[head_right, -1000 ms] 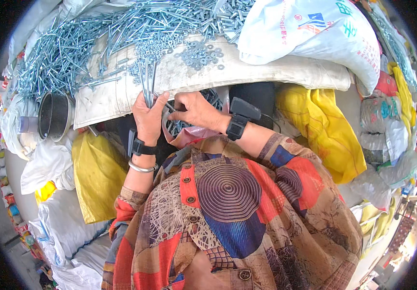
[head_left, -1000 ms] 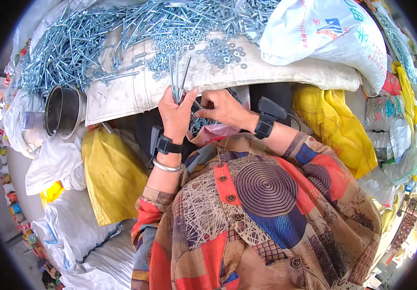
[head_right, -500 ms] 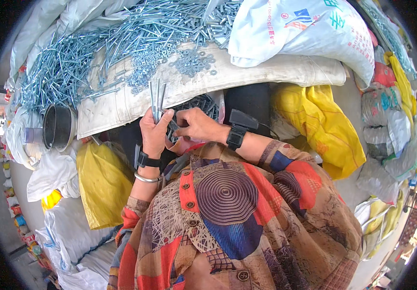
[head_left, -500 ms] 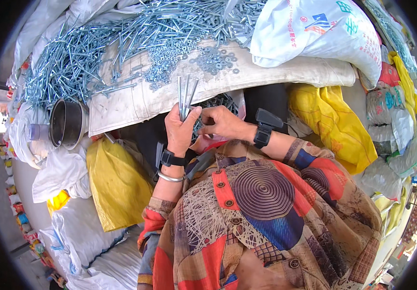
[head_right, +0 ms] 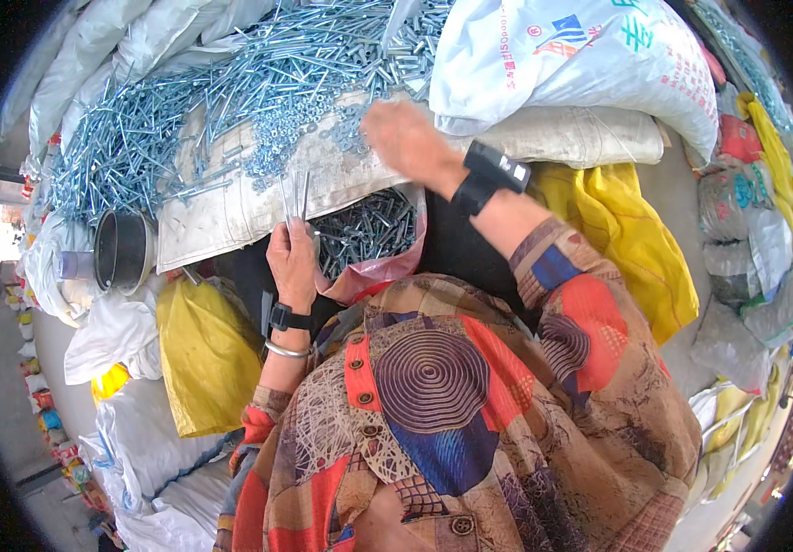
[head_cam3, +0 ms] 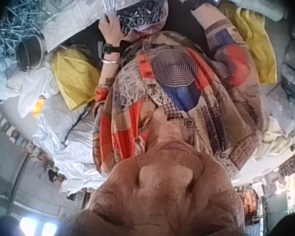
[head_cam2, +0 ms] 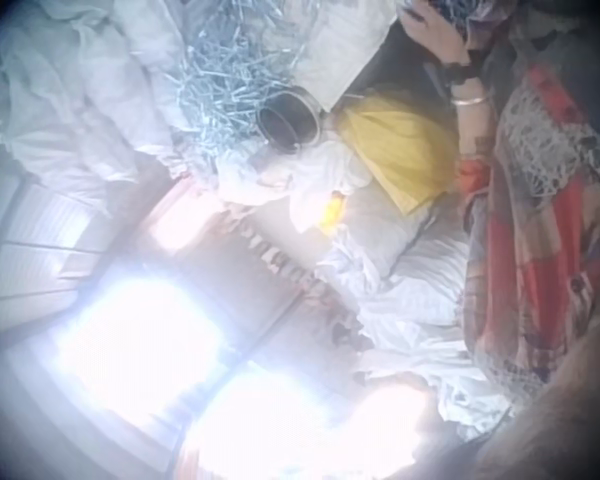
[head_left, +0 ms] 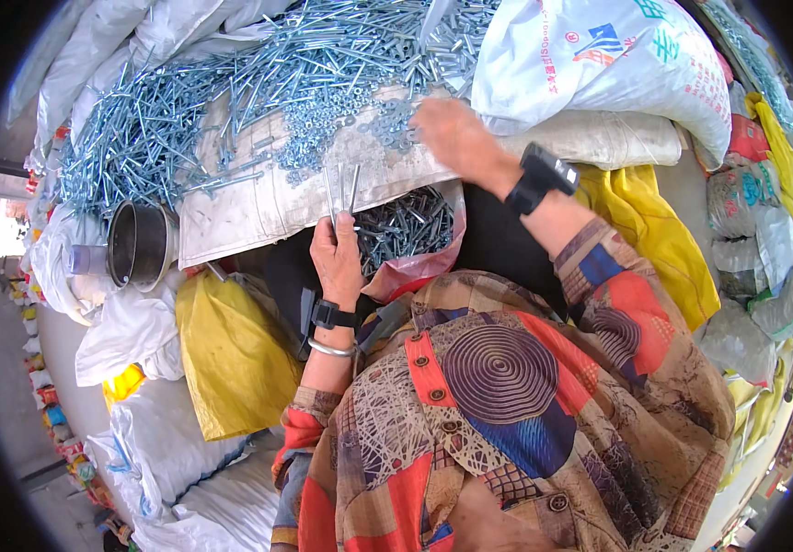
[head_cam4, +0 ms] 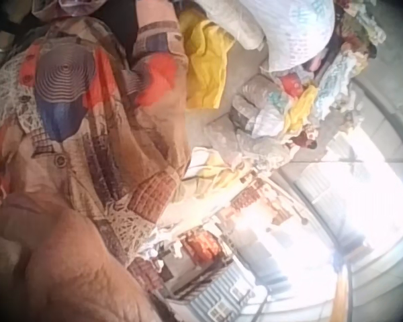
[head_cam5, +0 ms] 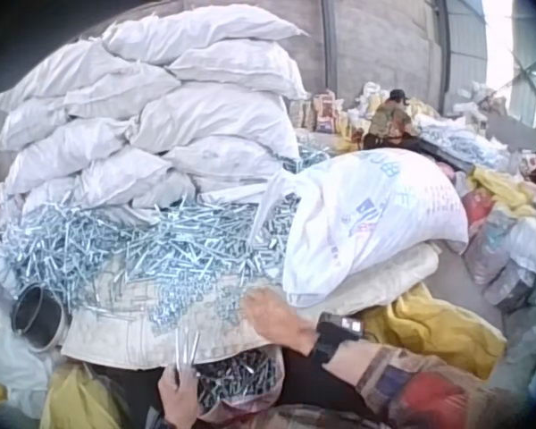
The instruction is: Assembling long metal bolts by placing a washer on each one and grouping them.
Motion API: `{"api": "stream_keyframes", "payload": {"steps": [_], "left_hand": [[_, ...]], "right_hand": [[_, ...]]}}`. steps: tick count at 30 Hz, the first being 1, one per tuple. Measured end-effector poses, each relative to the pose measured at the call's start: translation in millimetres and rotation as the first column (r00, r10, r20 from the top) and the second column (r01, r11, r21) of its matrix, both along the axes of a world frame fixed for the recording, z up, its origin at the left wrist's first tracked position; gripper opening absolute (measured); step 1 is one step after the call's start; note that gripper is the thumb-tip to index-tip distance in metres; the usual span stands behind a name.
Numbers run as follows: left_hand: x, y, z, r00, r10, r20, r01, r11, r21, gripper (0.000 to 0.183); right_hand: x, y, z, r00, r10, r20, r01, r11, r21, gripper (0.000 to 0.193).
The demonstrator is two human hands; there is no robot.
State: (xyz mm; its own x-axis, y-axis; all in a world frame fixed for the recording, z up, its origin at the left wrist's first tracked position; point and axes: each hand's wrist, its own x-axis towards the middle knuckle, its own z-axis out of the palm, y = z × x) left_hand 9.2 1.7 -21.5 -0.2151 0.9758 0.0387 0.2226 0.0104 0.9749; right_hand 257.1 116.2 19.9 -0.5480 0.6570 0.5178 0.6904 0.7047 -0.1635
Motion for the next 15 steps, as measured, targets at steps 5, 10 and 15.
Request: {"api": "stream_keyframes", "payload": {"steps": [5, 10, 15], "left_hand": [[12.7, -6.7, 5.9, 0.967, -0.027, 0.254, 0.052, 0.994, -0.093, 0.029], [21.8, -11.3, 19.4, 0.907, -0.014, 0.421, 0.086, 0.984, -0.154, 0.019], [28.5, -14.9, 20.4, 0.844, -0.020, 0.537, 0.119, 0.981, -0.151, 0.015]], "right_hand": [[50.6, 51.7, -5.9, 0.958, -0.233, 0.168, 0.199, 0.960, 0.196, 0.017], [64.2, 65.6, -20.1, 0.925, -0.241, 0.292, 0.195, 0.964, 0.178, 0.015], [46.4, 54.3, 4.3, 0.852, -0.267, -0.451, -0.030, 0.835, -0.550, 0.016]]}}
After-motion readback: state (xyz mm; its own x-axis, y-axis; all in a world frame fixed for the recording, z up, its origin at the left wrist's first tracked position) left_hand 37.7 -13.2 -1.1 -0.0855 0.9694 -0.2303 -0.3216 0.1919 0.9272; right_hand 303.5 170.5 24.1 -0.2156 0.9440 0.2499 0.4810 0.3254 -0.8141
